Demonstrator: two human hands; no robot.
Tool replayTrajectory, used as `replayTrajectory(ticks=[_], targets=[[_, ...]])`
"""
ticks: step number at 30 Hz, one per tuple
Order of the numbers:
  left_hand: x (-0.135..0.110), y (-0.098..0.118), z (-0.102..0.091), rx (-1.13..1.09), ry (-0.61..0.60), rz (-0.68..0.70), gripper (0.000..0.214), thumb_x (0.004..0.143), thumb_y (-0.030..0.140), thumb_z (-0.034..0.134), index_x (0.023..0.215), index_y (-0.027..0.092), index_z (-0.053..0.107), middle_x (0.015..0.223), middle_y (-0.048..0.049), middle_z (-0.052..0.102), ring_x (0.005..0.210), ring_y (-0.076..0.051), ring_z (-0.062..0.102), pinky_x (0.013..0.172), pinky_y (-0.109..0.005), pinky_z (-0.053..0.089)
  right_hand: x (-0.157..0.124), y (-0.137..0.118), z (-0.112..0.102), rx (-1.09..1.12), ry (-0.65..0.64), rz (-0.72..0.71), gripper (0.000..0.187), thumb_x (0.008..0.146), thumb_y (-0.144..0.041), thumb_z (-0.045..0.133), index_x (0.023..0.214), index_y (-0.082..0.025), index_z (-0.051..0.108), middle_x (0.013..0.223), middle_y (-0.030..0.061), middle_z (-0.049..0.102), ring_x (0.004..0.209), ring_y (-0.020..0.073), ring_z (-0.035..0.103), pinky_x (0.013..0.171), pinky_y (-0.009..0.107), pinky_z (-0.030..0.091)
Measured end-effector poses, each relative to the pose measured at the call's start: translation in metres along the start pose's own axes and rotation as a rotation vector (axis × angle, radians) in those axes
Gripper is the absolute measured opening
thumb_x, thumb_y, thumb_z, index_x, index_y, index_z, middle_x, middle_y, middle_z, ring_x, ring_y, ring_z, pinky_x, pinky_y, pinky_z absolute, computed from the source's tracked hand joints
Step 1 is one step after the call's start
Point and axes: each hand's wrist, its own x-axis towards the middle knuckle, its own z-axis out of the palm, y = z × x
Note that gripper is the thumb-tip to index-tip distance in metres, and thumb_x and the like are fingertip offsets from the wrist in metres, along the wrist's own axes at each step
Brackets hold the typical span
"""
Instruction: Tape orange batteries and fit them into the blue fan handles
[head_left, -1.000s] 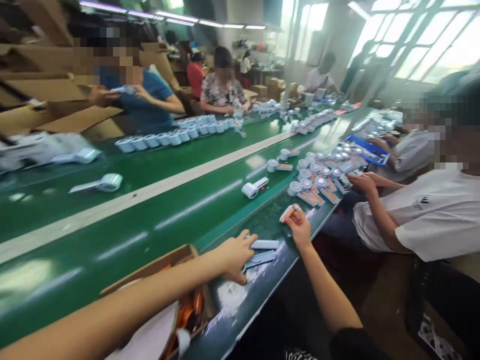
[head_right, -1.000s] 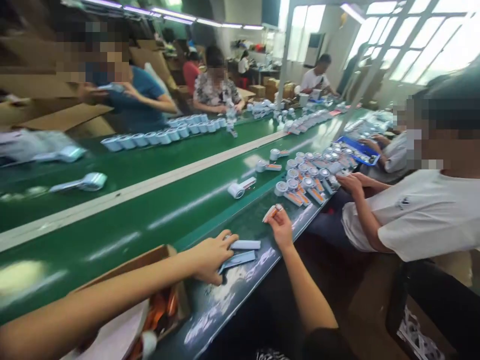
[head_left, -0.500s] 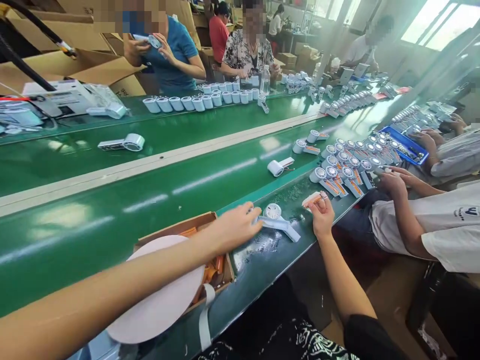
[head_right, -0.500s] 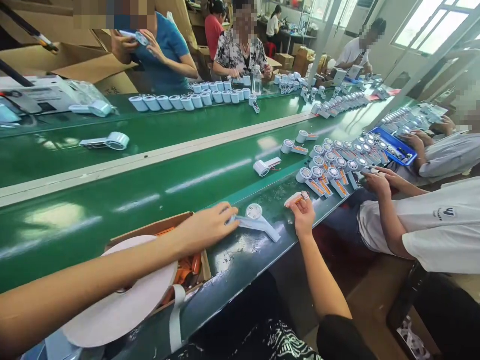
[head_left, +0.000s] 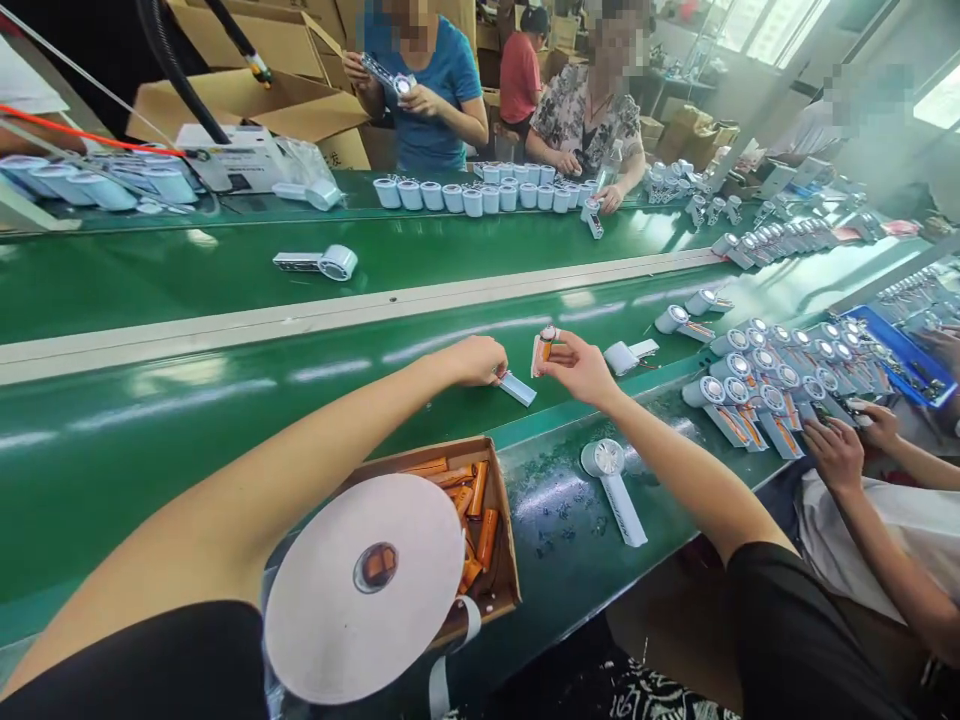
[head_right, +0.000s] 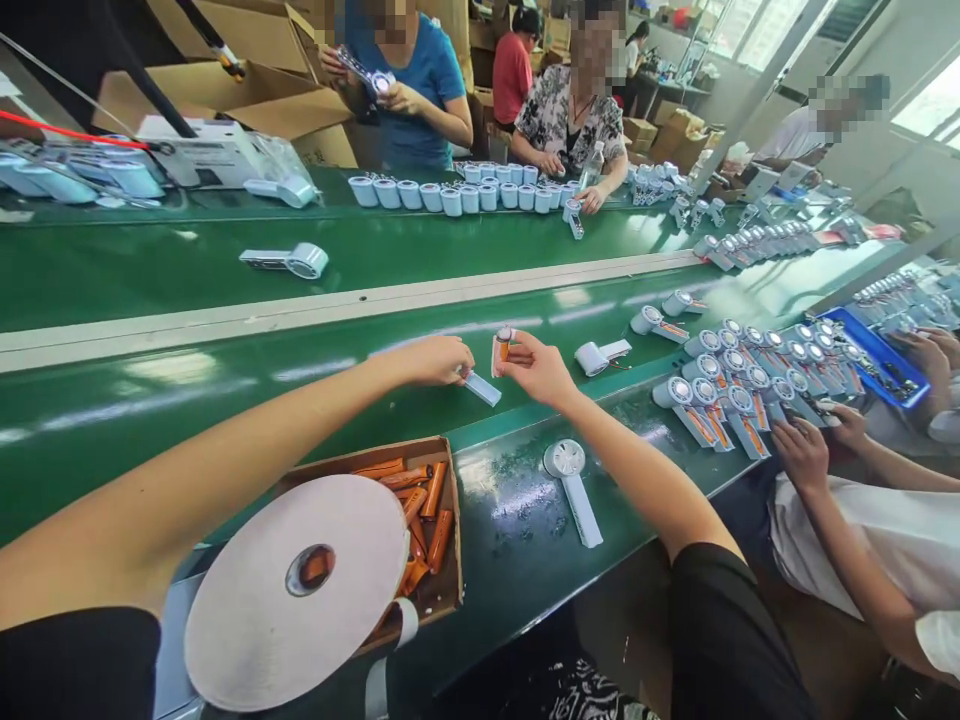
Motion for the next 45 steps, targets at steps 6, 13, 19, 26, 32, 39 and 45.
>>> replayTrajectory(ticks=[6,13,19,26,32,39,45], targets=[[0.01,-0.004,-0.003,-0.015,-0.027,-0.017,0.017,0.089,0.032,0.067,0.101,0.027,0.078,0.104,-0.0057,0.077,0.099,-0.023,0.069,0.088,-0.03,0.05,-0.005,0.014,-0.001,-0.094,-0.031,0.054,0.05,0.071,-0.034,0.088,0.117,-0.024,0.072,0.099,0.0033,0.085,0.089,0.025,0.083,0.096,0.045,0.068],[0.017,0.0,0.0,-0.042,-0.005,-0.024,0.012,0.09,0.028,0.067,0.098,0.026,0.074,0.102,-0.0067,0.076,0.093,-0.025,0.07,0.085,-0.032,0.05,-0.01,0.025,-0.004,-0.244,-0.105,0.039,0.046,0.078,-0.036,0.083,0.121,-0.025,0.073,0.097,0.0021,0.084,0.089,0.024,0.083,0.094,0.043,0.067],[0.018,0.006,-0.004,-0.09,0.012,-0.038,0.017,0.097,0.031,0.06,0.107,0.023,0.072,0.11,-0.0104,0.076,0.097,-0.027,0.071,0.085,-0.033,0.049,-0.009,0.008,0.0,-0.91,-0.273,-0.019,0.04,0.094,-0.026,0.07,0.134,-0.025,0.07,0.104,0.0054,0.084,0.101,0.0271,0.08,0.093,0.036,0.059],[0.026,0.013,-0.011,-0.142,0.023,-0.11,0.029,0.097,0.023,0.06,0.125,0.023,0.065,0.121,-0.0068,0.078,0.101,-0.022,0.071,0.084,-0.027,0.049,0.004,-0.017,0.023,-1.487,-0.551,0.044,0.042,0.106,-0.033,0.057,0.147,-0.027,0.063,0.113,0.013,0.081,0.098,0.0319,0.077,0.081,0.034,0.051],[0.027,0.03,-0.017,-0.138,0.101,-0.195,0.031,0.096,0.018,0.059,0.127,0.019,0.065,0.121,-0.0101,0.077,0.106,-0.023,0.072,0.087,-0.027,0.051,0.016,-0.009,0.021,-1.454,-0.681,0.001,0.049,0.105,-0.039,0.061,0.149,-0.016,0.061,0.128,0.0191,0.074,0.11,0.0309,0.073,0.092,0.034,0.051],[-0.091,0.074,-0.025,-0.158,0.402,-0.06,0.049,0.103,0.028,0.054,0.152,0.02,0.05,0.15,-0.0116,0.063,0.135,-0.027,0.06,0.112,-0.039,0.049,0.003,0.019,-0.023,-0.813,-0.392,0.105,0.043,0.102,-0.033,0.064,0.143,-0.019,0.063,0.105,0.0071,0.082,0.089,0.0212,0.072,0.084,0.029,0.051],[-0.302,0.129,0.043,-0.118,0.561,-0.001,0.033,0.109,0.046,0.049,0.124,0.025,0.069,0.125,-0.0064,0.077,0.111,-0.026,0.071,0.101,-0.04,0.056,-0.007,0.038,-0.036,-0.4,-0.313,0.245,0.035,0.087,-0.028,0.073,0.12,-0.015,0.073,0.114,0.0098,0.081,0.094,0.0197,0.07,0.09,0.032,0.054]])
